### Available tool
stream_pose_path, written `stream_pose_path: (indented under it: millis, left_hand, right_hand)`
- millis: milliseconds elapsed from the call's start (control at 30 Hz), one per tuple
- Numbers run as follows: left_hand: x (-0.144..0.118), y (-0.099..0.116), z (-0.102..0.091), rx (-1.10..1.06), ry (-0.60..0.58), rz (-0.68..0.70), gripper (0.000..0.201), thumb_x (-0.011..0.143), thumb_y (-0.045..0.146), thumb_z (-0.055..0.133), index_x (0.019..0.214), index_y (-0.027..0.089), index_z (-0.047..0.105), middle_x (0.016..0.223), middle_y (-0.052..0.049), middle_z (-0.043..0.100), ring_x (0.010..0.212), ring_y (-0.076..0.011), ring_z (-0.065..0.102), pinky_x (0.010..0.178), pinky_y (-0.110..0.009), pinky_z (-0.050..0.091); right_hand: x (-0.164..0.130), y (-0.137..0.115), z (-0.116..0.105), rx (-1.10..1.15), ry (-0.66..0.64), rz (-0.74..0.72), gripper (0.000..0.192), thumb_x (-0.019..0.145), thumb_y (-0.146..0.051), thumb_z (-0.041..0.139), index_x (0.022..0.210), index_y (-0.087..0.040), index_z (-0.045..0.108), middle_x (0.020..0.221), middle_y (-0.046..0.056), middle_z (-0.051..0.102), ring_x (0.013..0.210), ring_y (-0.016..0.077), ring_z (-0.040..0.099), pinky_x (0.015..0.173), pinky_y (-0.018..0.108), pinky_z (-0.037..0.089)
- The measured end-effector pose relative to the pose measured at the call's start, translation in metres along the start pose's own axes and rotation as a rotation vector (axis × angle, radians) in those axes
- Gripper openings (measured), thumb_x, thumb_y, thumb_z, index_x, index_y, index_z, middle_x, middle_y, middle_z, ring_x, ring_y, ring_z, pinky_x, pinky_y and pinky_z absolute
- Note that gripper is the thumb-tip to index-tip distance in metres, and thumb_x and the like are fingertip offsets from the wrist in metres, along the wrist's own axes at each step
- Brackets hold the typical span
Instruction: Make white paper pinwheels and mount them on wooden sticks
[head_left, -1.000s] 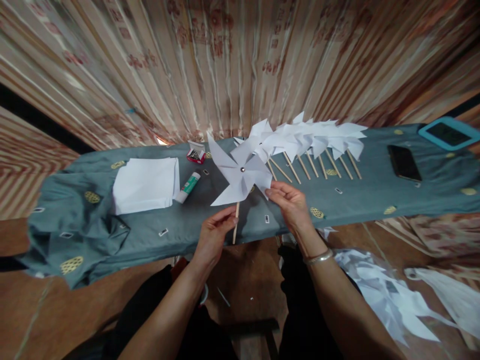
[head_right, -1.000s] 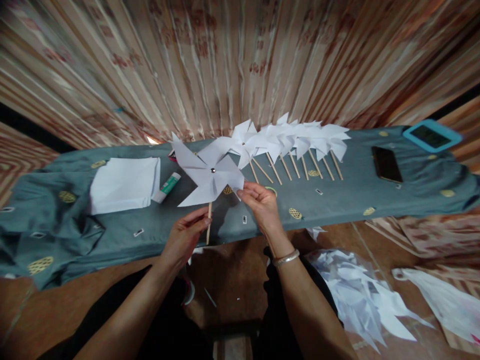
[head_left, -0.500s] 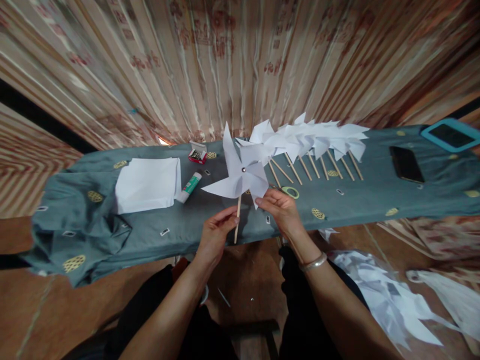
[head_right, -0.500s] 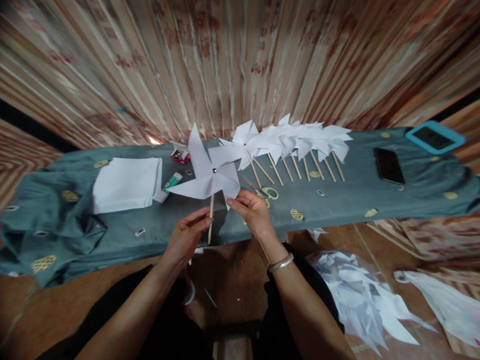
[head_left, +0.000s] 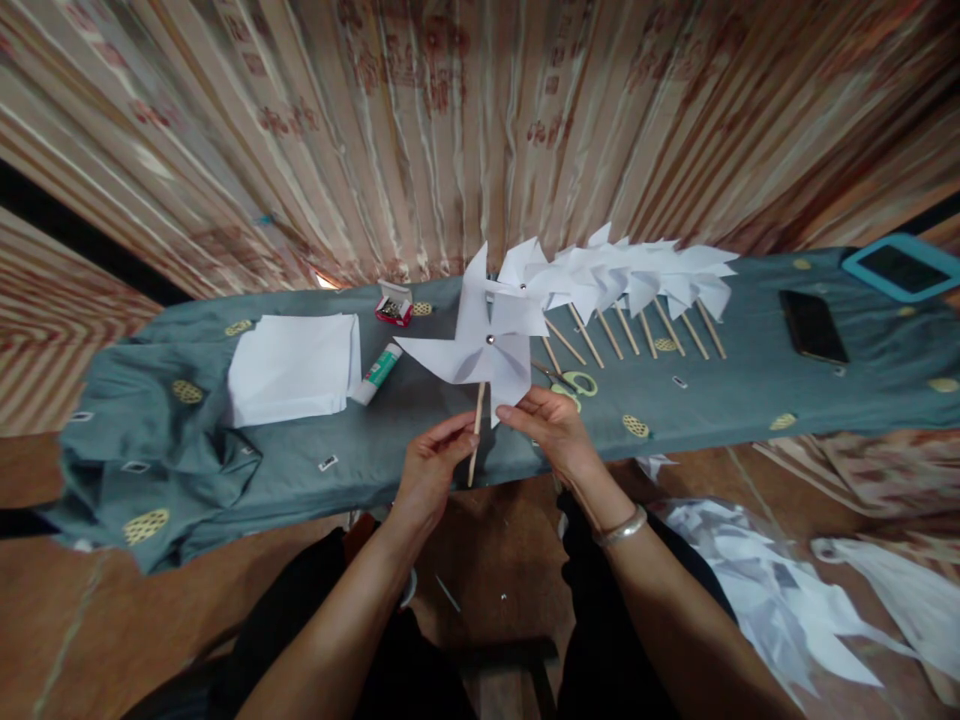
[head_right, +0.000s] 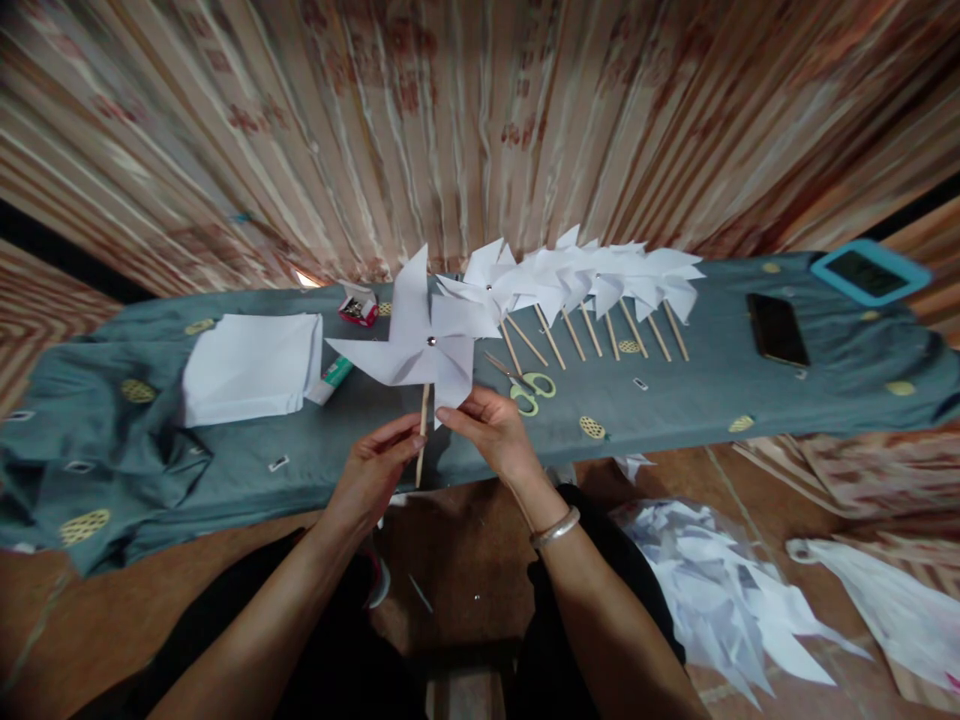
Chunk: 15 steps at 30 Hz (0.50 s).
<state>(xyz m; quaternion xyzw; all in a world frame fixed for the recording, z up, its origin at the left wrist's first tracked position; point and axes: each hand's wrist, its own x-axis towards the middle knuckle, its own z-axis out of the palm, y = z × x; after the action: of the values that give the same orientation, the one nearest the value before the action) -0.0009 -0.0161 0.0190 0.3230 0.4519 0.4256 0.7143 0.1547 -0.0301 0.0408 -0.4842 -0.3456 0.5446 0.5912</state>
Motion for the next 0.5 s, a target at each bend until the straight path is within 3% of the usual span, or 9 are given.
stream_pose_path:
  millis: [133, 233, 333, 500]
  left_hand:
    - [0.0, 0.002, -0.001, -0.012, 0.033, -0.004, 0.034, 0.052, 0.024, 0.088, 0.084, 0.021, 0.081, 0.078, -0.002, 0.076, 0.072, -0.0124, 0.064, 0.077, -0.026, 0.049]
    - [-0.002, 0.005, -0.002, -0.012, 0.049, -0.015, 0.033, 0.05, 0.023, 0.088, 0.082, 0.02, 0.081, 0.076, -0.002, 0.076, 0.071, -0.0123, 0.064, 0.076, -0.026, 0.049]
    - [-0.004, 0.006, -0.001, 0.0, 0.042, -0.049, 0.032, 0.048, 0.022, 0.088, 0.079, 0.021, 0.081, 0.076, -0.002, 0.076, 0.07, -0.0123, 0.064, 0.075, -0.026, 0.05]
    - [-0.008, 0.004, 0.001, 0.047, -0.015, -0.089, 0.033, 0.05, 0.024, 0.087, 0.083, 0.019, 0.081, 0.079, -0.004, 0.078, 0.073, -0.0131, 0.064, 0.076, -0.026, 0.05]
  right_hand:
    - [0.003, -0.007, -0.019, -0.122, 0.073, -0.063, 0.038, 0.062, -0.058, 0.083, 0.076, -0.023, 0.077, 0.071, 0.002, 0.076, 0.066, 0.0159, 0.067, 0.069, 0.03, 0.055]
    - [0.009, -0.013, -0.039, -0.147, 0.288, -0.144, 0.042, 0.066, -0.062, 0.079, 0.078, -0.022, 0.078, 0.07, 0.003, 0.075, 0.064, 0.0141, 0.065, 0.068, 0.029, 0.054]
    - [0.017, -0.017, -0.054, -0.141, 0.462, -0.251, 0.04, 0.061, -0.056, 0.085, 0.084, -0.023, 0.077, 0.08, 0.003, 0.077, 0.074, 0.0157, 0.068, 0.077, 0.031, 0.055]
    - [0.028, -0.016, -0.061, -0.174, 0.464, -0.325, 0.042, 0.06, -0.05, 0.086, 0.092, -0.025, 0.075, 0.093, 0.004, 0.078, 0.089, 0.0201, 0.07, 0.087, 0.037, 0.055]
